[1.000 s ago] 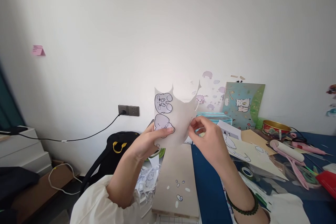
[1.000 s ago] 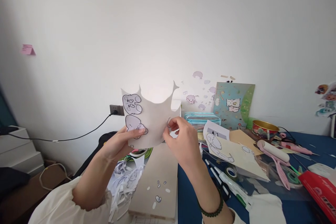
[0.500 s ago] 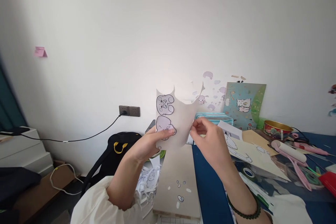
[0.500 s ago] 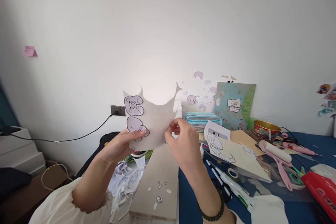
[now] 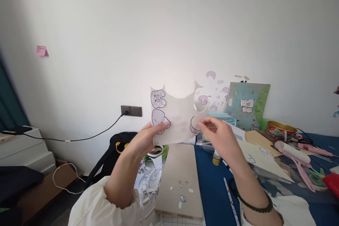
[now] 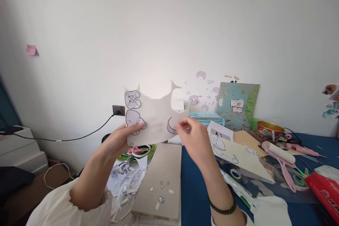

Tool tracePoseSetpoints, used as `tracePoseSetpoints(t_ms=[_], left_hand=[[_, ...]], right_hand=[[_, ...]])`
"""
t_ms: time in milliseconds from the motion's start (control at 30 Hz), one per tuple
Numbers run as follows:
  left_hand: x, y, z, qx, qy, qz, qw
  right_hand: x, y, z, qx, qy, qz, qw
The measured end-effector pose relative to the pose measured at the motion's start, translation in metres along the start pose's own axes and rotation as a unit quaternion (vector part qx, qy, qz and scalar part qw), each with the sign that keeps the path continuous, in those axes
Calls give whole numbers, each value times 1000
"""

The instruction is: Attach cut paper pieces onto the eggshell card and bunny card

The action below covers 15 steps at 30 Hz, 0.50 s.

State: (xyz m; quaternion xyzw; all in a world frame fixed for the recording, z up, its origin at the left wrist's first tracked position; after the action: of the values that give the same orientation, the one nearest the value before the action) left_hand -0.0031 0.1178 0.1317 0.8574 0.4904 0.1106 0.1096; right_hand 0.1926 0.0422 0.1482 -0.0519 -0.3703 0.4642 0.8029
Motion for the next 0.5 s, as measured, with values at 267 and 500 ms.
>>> tracePoseSetpoints(t_ms=[267, 500], left_hand=[[6, -18, -7, -13, 17, -27, 999], [5, -17, -5, -6, 5, -31, 999]], right_hand=[[17, -27, -47, 145, 108, 71, 981], [13, -21, -38, 189, 86, 126, 970]])
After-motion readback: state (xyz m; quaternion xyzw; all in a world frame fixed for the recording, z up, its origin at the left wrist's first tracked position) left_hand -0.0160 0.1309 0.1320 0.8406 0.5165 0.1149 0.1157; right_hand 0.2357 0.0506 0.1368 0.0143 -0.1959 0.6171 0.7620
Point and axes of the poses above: each hand's wrist, its own x-axis towards the middle knuckle, its own y-axis out of the palm, z = x × y, the point moved 5 cm from there along x, towards the middle knuckle, and after that the axes turned 2 degrees about -y, right-handed, at the moved point
